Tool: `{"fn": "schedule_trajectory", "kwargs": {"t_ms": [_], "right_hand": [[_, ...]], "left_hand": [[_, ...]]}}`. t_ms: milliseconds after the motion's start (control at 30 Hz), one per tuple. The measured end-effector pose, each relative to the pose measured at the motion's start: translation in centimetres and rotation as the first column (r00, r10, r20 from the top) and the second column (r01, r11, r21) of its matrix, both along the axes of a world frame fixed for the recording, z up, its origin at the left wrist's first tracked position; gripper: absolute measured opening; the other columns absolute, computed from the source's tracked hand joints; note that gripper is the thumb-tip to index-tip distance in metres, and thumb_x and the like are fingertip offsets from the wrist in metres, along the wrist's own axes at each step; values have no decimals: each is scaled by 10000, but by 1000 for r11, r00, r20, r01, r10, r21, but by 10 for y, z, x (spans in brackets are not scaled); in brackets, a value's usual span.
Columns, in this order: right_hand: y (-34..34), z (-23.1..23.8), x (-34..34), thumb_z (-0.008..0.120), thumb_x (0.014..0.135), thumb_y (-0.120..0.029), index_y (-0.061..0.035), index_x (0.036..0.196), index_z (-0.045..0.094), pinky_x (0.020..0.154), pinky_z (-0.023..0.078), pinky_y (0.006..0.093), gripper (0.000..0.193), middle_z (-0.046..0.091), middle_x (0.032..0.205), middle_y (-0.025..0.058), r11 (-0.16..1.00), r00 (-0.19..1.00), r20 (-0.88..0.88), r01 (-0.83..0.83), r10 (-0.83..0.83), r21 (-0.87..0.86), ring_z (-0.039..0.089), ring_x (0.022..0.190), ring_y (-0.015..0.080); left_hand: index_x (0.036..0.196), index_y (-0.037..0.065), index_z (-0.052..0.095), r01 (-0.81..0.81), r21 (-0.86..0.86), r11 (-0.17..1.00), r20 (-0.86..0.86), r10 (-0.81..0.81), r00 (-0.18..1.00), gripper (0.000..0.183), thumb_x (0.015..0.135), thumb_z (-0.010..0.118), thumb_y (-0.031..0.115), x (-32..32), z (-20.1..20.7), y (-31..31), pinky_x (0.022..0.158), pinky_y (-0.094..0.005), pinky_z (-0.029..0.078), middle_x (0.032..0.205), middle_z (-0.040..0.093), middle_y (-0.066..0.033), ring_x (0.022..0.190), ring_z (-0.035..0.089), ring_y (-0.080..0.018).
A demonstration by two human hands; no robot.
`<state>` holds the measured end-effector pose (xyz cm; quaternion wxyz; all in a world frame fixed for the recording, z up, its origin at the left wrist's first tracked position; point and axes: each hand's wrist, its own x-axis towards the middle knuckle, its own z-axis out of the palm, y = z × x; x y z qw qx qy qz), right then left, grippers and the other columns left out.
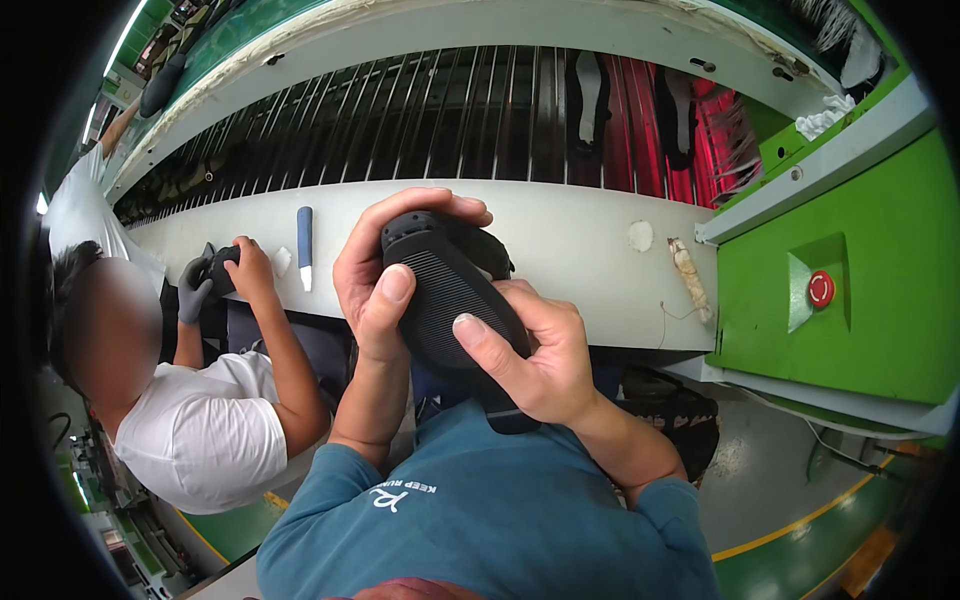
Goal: The person assembles a black slip-on shoe by hand, inserting a gray insole and pressing the upper onto the sole. They repeatedly inspect the shoe, rotate it, and use a small tool to adjust or clean the sole area. The process is repeated for multiple shoes on a factory line.
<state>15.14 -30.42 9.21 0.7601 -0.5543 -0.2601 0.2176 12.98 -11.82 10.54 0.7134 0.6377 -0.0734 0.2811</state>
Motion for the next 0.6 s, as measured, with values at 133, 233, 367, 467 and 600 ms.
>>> {"fn": "schedule_trajectory", "kwargs": {"t_ms": [133, 233, 367, 467, 600], "right_hand": [[2, -2, -1, 763, 1059, -167, 68, 1321, 741, 820, 534, 258, 352, 760, 1078, 85, 1000, 1000, 11, 10, -10, 1, 672, 929, 98], [2, -1, 1, 766, 1056, -175, 68, 1314, 744, 809, 530, 258, 355, 763, 1058, 79, 1000, 999, 32, 11, -10, -25, 666, 916, 97], [3, -1, 1, 767, 1054, -179, 69, 1305, 746, 796, 525, 261, 354, 766, 1031, 73, 999, 998, 65, 24, -23, -24, 660, 896, 100], [4, 0, 0, 768, 1052, -178, 71, 1300, 748, 796, 524, 263, 352, 769, 1019, 72, 999, 998, 62, 27, -25, -28, 657, 895, 103], [3, 0, 1, 769, 1048, -173, 72, 1290, 752, 804, 525, 270, 345, 777, 1012, 69, 999, 998, 61, 18, -16, -34, 658, 910, 108]], "left_hand": [[1378, -92, 647, -5, 0, 1000, -6, 5, 1000, 688, 953, 724, 444, -1, 0, 1, 994, -475, 631, 1216, 757, -291, 1146, 757, -367], [1377, -92, 647, -8, -1, 1000, -7, 8, 1000, 678, 958, 720, 435, -2, 0, 1, 994, -475, 632, 1219, 757, -294, 1149, 757, -368], [1376, -94, 647, -1, 5, 1000, 4, 1, 1000, 658, 966, 709, 417, -2, -1, 2, 991, -473, 633, 1221, 756, -298, 1150, 757, -368], [1375, -94, 648, 2, 8, 1000, 7, -2, 1000, 646, 970, 702, 407, -3, -1, 2, 993, -472, 632, 1222, 756, -300, 1149, 757, -367], [1372, -94, 650, -3, 9, 1000, 9, 2, 1000, 636, 971, 699, 398, -3, -1, 2, 998, -473, 629, 1221, 757, -301, 1148, 757, -366]]}}
